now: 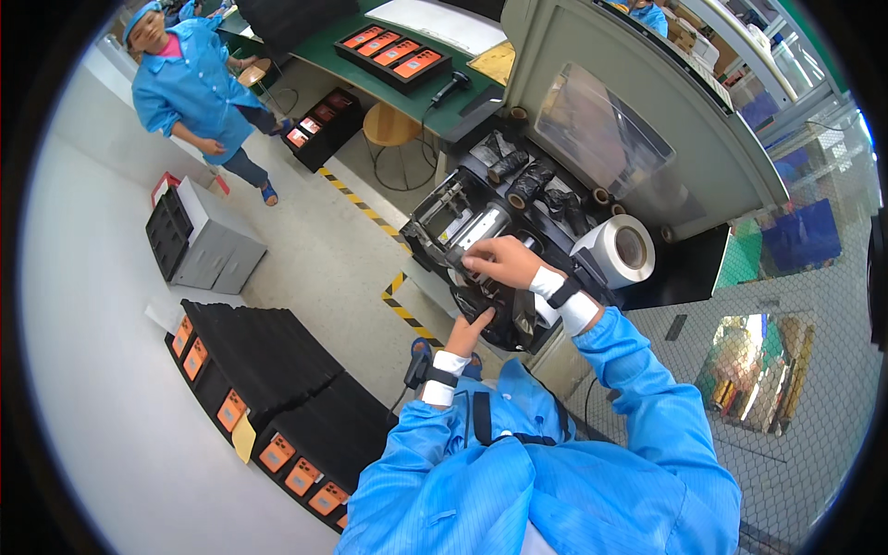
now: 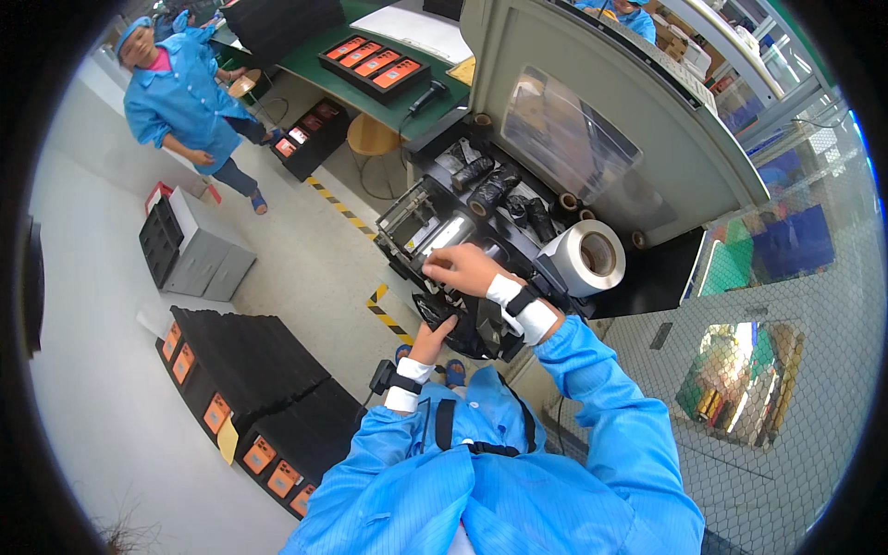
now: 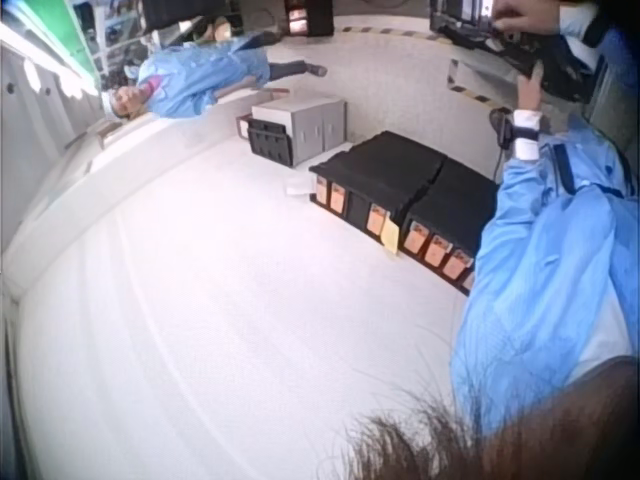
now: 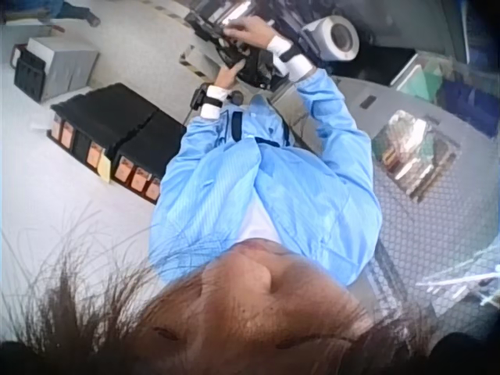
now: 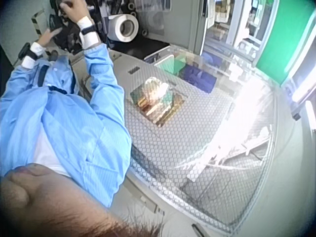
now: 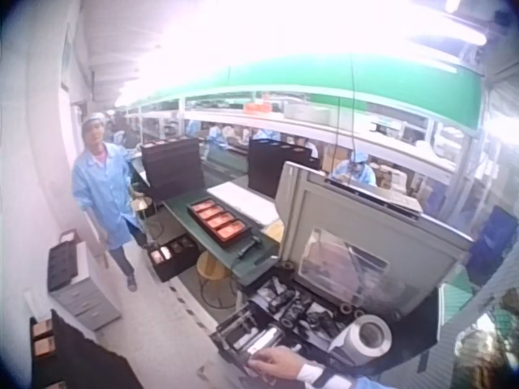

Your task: Replacing or adjusting the thermal transfer ribbon and label roll in an industrial label printer.

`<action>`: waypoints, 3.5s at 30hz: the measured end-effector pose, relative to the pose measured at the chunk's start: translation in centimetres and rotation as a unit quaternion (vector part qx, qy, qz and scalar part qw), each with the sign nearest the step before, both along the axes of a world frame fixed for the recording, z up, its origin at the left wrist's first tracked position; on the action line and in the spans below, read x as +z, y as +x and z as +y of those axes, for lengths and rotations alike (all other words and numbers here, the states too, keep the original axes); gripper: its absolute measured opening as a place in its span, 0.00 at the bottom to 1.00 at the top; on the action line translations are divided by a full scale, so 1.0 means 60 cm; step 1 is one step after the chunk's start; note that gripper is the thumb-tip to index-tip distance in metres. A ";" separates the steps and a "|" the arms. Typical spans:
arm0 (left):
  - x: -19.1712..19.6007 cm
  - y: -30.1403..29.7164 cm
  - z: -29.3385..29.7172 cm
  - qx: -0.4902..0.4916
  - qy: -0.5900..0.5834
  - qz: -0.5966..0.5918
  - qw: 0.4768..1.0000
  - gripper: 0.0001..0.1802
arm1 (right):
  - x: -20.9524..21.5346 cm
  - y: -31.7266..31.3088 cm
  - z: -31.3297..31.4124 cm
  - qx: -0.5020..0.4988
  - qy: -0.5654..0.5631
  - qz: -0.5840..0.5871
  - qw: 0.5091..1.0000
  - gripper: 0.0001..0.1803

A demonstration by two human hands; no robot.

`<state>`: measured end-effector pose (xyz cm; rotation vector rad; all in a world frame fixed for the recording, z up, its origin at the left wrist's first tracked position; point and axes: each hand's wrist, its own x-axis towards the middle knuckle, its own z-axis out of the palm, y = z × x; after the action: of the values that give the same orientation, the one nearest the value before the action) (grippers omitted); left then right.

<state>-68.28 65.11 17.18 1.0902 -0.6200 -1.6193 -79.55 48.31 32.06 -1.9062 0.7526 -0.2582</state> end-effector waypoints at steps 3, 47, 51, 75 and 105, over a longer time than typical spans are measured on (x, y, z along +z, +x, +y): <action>0.008 0.005 0.007 0.004 -0.051 0.054 0.997 0.22 | 0.001 -0.009 0.005 0.063 -0.079 0.030 0.994 0.21; 0.037 -0.063 -0.006 0.351 0.053 0.278 0.892 0.24 | 0.034 -0.106 0.091 -0.121 -0.007 -0.013 0.993 0.15; 0.003 -0.072 -0.013 0.391 0.079 0.253 0.881 0.20 | -0.006 -0.134 0.116 -0.057 -0.112 -0.009 0.992 0.17; -0.074 -0.088 -0.112 0.064 0.259 0.219 0.939 0.22 | -0.012 -0.201 0.157 -0.286 -0.023 -0.001 0.958 0.11; -0.154 0.014 -0.125 -0.176 0.107 0.260 0.943 0.30 | -0.216 0.031 0.292 -0.640 0.077 -0.177 0.743 0.30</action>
<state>-67.42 57.63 7.95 0.6689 -0.2960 -2.2229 -77.69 65.84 19.11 -0.8236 1.6415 -1.3086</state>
